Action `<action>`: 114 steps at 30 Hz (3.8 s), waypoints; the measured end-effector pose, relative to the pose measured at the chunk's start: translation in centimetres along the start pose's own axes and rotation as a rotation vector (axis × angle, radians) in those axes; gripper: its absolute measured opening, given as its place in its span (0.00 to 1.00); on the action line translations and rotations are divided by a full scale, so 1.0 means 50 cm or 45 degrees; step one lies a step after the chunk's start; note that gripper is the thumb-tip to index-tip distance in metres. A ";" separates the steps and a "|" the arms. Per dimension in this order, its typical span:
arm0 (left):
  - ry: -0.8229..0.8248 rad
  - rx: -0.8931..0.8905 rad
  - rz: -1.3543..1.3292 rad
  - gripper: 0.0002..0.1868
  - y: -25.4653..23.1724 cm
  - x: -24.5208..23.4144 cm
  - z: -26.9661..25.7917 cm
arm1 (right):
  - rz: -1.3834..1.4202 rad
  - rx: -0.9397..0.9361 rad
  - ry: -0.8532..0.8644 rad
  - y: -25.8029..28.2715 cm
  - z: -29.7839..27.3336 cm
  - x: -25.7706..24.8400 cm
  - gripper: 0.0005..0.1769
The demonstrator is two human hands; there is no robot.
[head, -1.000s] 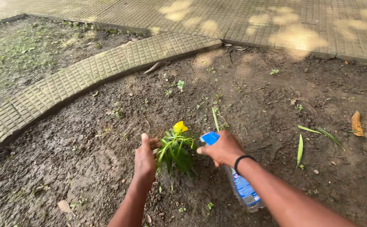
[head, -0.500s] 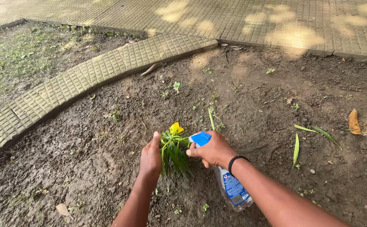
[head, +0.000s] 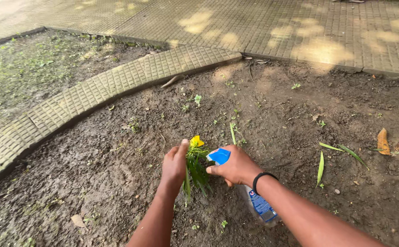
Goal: The person sprays a yellow flower and green leaves with a spray bottle, moving between different small plants on the ground.
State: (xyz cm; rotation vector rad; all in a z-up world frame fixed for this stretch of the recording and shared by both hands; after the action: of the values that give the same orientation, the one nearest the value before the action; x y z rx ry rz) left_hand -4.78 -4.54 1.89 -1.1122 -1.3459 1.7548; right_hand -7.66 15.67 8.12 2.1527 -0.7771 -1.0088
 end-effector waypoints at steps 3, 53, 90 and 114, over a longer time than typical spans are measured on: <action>0.039 -0.129 0.256 0.34 -0.022 0.011 -0.004 | -0.129 0.000 -0.083 0.016 -0.018 -0.006 0.21; -0.067 -0.086 0.647 0.13 -0.192 0.065 -0.063 | -0.235 -0.009 -0.198 0.078 -0.109 -0.053 0.08; 0.140 -0.089 0.827 0.26 -0.142 0.027 -0.025 | -0.305 -0.114 -0.542 0.059 -0.098 -0.076 0.20; 0.260 0.601 1.157 0.13 -0.227 0.323 -0.068 | -0.133 0.237 -0.496 -0.101 -0.287 -0.238 0.22</action>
State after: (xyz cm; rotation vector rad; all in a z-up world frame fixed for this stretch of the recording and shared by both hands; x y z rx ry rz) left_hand -8.55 13.92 8.71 -1.6845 -0.2260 2.3048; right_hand -1.17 31.57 16.93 2.1981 -0.9782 -1.4909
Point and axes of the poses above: each hand's wrist, its own z-axis towards the middle knuckle, its own x-axis out of the palm, y = z × x, the point moved 5 cm from there along z, towards the middle knuckle, and after that the axes turned 15 degrees about x, right-handed, at the moved point
